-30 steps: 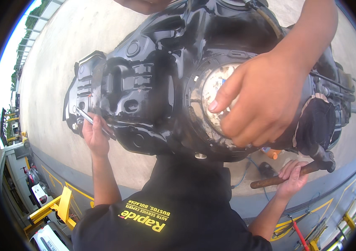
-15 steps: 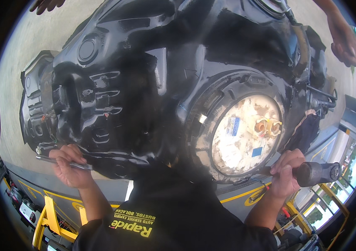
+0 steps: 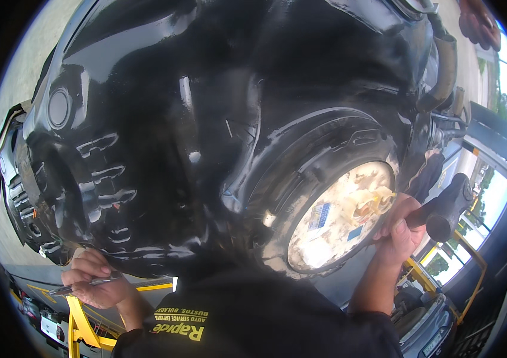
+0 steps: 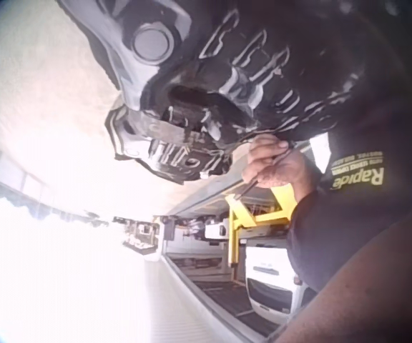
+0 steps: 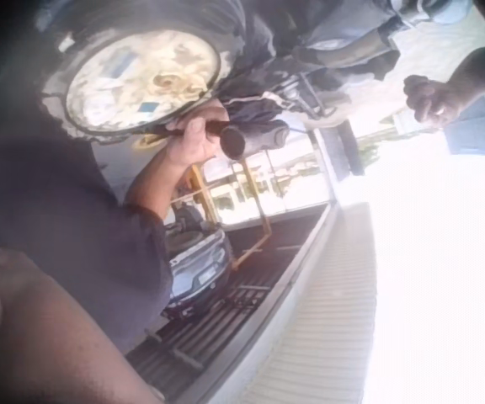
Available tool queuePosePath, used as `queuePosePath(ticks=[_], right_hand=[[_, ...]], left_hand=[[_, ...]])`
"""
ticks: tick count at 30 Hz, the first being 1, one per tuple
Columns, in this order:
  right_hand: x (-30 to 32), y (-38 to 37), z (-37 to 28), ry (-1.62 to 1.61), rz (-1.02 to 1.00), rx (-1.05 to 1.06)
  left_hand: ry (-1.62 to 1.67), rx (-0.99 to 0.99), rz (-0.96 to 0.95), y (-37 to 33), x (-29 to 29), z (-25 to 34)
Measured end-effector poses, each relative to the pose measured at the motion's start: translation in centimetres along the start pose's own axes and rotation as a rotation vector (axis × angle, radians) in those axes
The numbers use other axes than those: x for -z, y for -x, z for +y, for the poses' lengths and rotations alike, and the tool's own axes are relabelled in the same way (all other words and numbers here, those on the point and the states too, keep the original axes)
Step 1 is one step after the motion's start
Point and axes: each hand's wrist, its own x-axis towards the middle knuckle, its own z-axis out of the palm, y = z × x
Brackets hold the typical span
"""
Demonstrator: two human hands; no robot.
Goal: The person uses a hammer and a metal tool to tap and pry at a circular opening on a black car part. They repeatedly strike the tool against the part's edge while another person holds the part steady. The person then walks away from the part toward a tool cabinet.
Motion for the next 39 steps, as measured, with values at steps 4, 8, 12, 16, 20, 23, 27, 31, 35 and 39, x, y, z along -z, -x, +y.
queuePosePath(ticks=[4,8,12,16,20,23,27,31,35,39], right_hand=[[0.4,-0.4,0.0,0.017,0.02,-0.045],[-0.3,-0.7,-0.5,-0.003,0.037,-0.1],[-0.1,-0.8,-0.5,-0.05,-0.055,-0.087],[-0.3,-0.7,-1.1,-0.053,-0.054,-0.128],[-0.7,-0.6,-1.4,-0.02,-0.027,-0.103],[-0.1,-0.2,-1.0,-0.037,-0.025,-0.07],[0.1,-0.1,-1.2,-0.092,0.02,-0.088],[1.8,3.0,-1.7,-0.125,0.112,-0.007],[7.1,5.8,-0.7,-0.081,0.168,0.114],[13.9,6.7,2.2,-0.094,0.151,0.184]], left_hand=[[0.015,0.022,0.001,-0.3,-0.5,0.5],[0.008,-0.022,0.003,-0.1,-0.4,0.0],[-0.011,-0.058,0.038,0.3,-0.7,0.0],[-0.066,-0.1,0.025,0.2,-0.9,-0.1],[-0.081,-0.125,-0.023,-0.3,-0.5,1.0],[-0.11,-0.218,-0.145,-2.4,-0.8,3.3],[-0.247,-0.472,-0.321,-5.3,-5.8,7.2],[-0.454,-0.517,-0.604,-4.7,-12.4,12.1],[-0.743,-0.625,-0.799,-2.3,-21.0,16.1],[-0.98,-0.738,-0.648,-0.6,-27.1,14.1]])
